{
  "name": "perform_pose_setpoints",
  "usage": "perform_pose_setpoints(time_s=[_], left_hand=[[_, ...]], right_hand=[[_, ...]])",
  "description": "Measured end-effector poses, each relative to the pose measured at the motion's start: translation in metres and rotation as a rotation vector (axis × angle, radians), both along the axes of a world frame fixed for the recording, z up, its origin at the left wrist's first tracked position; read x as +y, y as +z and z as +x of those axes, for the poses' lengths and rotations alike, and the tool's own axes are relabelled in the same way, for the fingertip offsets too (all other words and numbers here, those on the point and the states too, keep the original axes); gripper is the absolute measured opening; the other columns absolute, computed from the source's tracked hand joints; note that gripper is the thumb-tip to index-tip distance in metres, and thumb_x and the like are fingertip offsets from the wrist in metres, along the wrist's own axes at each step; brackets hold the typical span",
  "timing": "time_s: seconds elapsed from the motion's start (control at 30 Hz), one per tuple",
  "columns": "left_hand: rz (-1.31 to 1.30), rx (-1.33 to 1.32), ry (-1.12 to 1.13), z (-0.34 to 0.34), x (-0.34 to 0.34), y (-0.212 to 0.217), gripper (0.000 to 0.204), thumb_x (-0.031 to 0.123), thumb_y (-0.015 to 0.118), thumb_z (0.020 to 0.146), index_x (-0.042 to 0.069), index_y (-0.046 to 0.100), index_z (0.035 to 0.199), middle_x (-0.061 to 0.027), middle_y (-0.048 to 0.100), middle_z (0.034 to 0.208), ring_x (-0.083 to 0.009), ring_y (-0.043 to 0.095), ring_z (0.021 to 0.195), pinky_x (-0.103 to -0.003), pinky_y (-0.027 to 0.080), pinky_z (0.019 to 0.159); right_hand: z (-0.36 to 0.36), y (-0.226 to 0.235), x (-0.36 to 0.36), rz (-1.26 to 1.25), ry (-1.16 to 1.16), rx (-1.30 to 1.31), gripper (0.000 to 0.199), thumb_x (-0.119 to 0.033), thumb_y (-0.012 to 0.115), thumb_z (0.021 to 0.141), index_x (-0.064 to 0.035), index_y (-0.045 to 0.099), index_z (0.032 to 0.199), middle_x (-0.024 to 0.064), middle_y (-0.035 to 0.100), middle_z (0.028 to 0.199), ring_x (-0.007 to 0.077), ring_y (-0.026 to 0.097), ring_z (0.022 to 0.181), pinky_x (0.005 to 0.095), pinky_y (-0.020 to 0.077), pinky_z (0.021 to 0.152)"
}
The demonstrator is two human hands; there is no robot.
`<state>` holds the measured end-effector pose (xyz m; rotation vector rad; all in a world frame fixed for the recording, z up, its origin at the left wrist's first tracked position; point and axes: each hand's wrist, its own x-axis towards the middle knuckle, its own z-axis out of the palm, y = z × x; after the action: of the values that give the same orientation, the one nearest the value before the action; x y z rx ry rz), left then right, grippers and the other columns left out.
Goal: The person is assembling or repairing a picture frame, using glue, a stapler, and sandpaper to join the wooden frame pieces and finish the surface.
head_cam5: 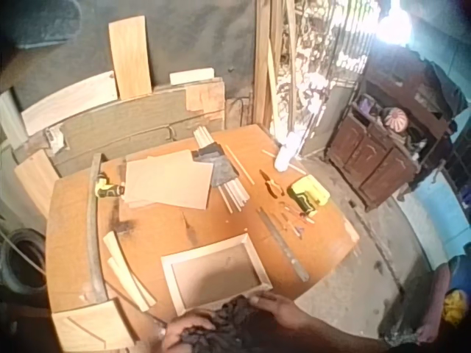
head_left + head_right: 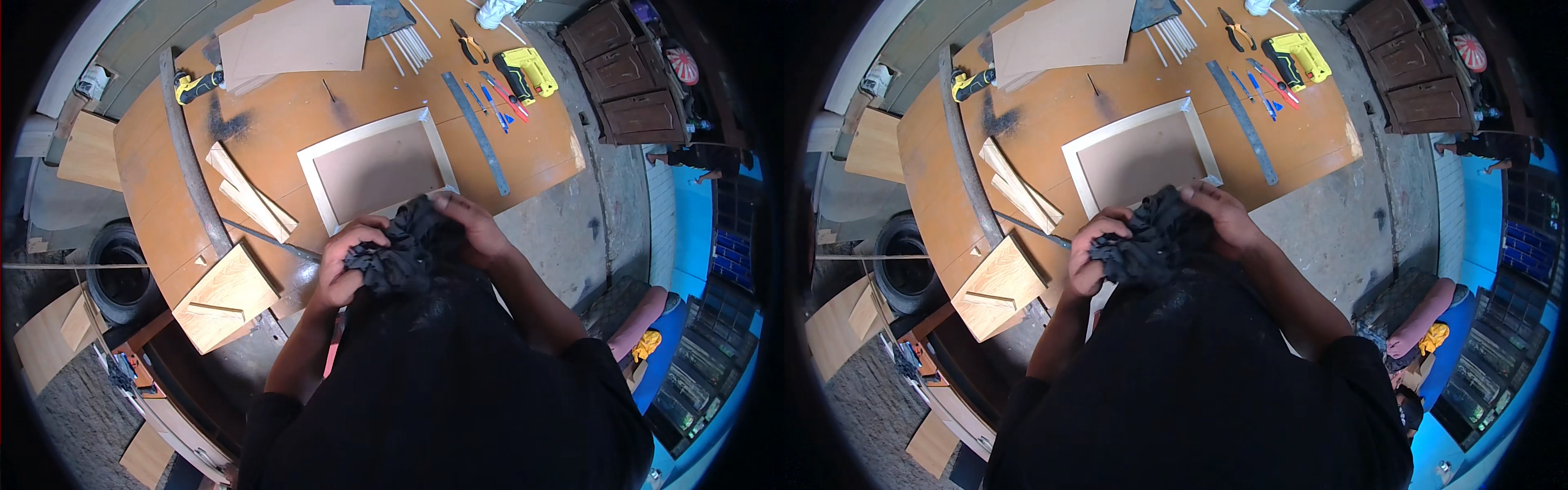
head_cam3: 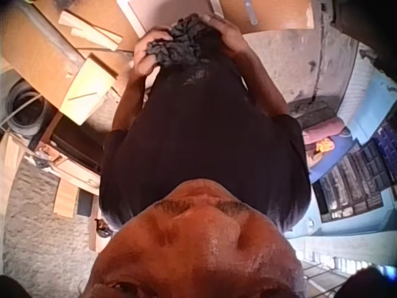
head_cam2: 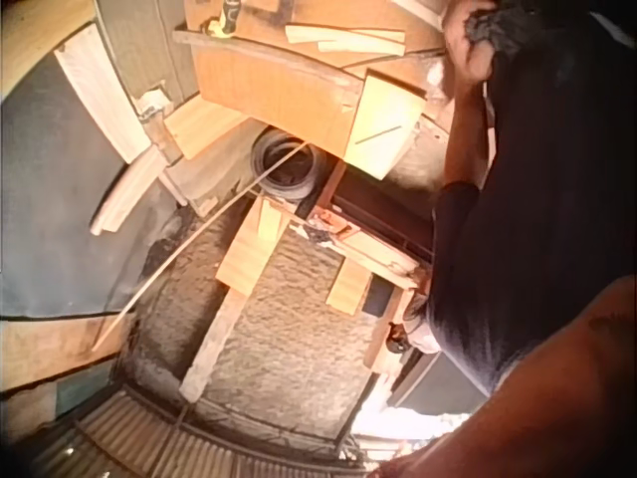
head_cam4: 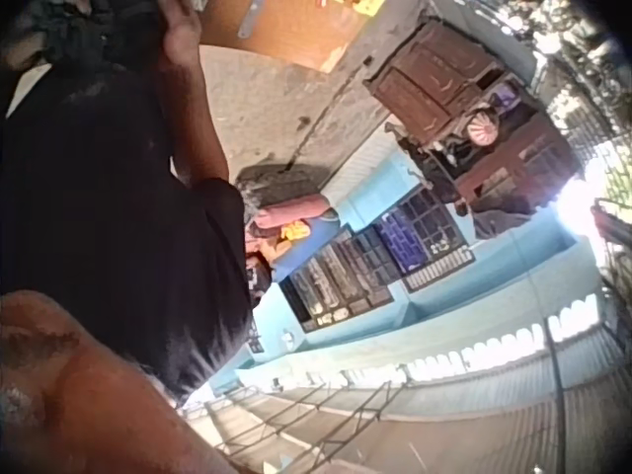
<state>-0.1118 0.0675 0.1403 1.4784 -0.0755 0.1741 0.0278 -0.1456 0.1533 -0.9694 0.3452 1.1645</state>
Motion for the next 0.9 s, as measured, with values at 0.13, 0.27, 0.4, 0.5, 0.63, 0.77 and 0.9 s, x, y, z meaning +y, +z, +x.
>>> perform_pose_setpoints(time_s=[0.13,0.27,0.4,0.5,0.63,0.77,0.9], left_hand=[[-0.165,0.014,0.064,-0.013,-0.008,0.011,0.044,0.023,0.057,0.063,-0.001,0.062,0.099,-0.0202,0.062,0.102,-0.0335,0.057,0.106,-0.037,0.042,0.094],[-0.247,-0.048,0.115,0.001,-0.038,0.020,0.046,0.026,0.057,0.065,-0.001,0.062,0.101,-0.0202,0.061,0.108,-0.0314,0.055,0.108,-0.037,0.040,0.096],[-0.215,-0.101,0.118,0.041,-0.095,0.029,0.042,0.018,0.057,0.070,0.000,0.061,0.107,-0.0196,0.057,0.120,-0.0295,0.055,0.114,-0.036,0.038,0.102],[-0.106,0.050,0.114,0.083,-0.139,0.014,0.038,0.007,0.057,0.074,0.000,0.060,0.111,-0.0162,0.059,0.115,-0.0277,0.058,0.111,-0.034,0.042,0.100],[0.068,0.490,-0.044,0.121,-0.202,-0.040,0.047,0.017,0.061,0.084,0.005,0.058,0.129,-0.0210,0.063,0.120,-0.0343,0.060,0.115,-0.039,0.045,0.101],[0.040,0.547,-0.101,0.131,-0.241,-0.080,0.051,0.026,0.063,0.087,0.006,0.057,0.134,-0.0228,0.061,0.128,-0.0365,0.058,0.122,-0.041,0.044,0.105],[0.436,0.512,0.175,0.111,-0.234,-0.086,0.046,0.024,0.066,0.087,0.006,0.060,0.129,-0.0224,0.062,0.125,-0.0366,0.058,0.121,-0.042,0.044,0.105]], right_hand=[[0.005,0.002,-0.038,-0.183,0.255,-0.363,0.039,-0.009,0.061,0.096,-0.0058,0.054,0.134,0.0042,0.065,0.108,0.0136,0.064,0.098,0.0305,0.0520,0.089],[0.018,0.044,-0.083,-0.180,0.240,-0.386,0.017,-0.005,0.066,0.093,-0.0034,0.065,0.110,-0.0001,0.064,0.092,0.0092,0.060,0.087,0.0257,0.0490,0.076],[0.077,0.045,-0.172,-0.323,0.659,-0.717,0.008,-0.008,0.068,0.092,-0.0007,0.067,0.093,-0.0013,0.062,0.085,0.0073,0.055,0.081,0.0251,0.0439,0.071],[0.121,0.039,-0.238,-0.391,0.378,-0.843,0.012,-0.015,0.065,0.095,-0.0034,0.065,0.094,0.0008,0.062,0.086,0.0123,0.059,0.082,0.0304,0.0482,0.082],[0.135,0.046,-0.212,-0.022,-0.135,-0.800,0.015,-0.019,0.060,0.099,-0.0052,0.062,0.101,0.0058,0.063,0.093,0.0195,0.063,0.084,0.0408,0.0472,0.100],[0.153,-0.008,-0.189,0.072,0.098,-0.654,0.021,-0.018,0.063,0.097,-0.0057,0.061,0.114,0.0091,0.066,0.093,0.0223,0.066,0.078,0.0400,0.0517,0.093],[0.149,-0.044,-0.136,-0.229,0.569,-1.554,0.020,-0.012,0.067,0.093,-0.0043,0.069,0.111,0.0155,0.070,0.094,0.0279,0.070,0.074,0.0352,0.0545,0.072]])
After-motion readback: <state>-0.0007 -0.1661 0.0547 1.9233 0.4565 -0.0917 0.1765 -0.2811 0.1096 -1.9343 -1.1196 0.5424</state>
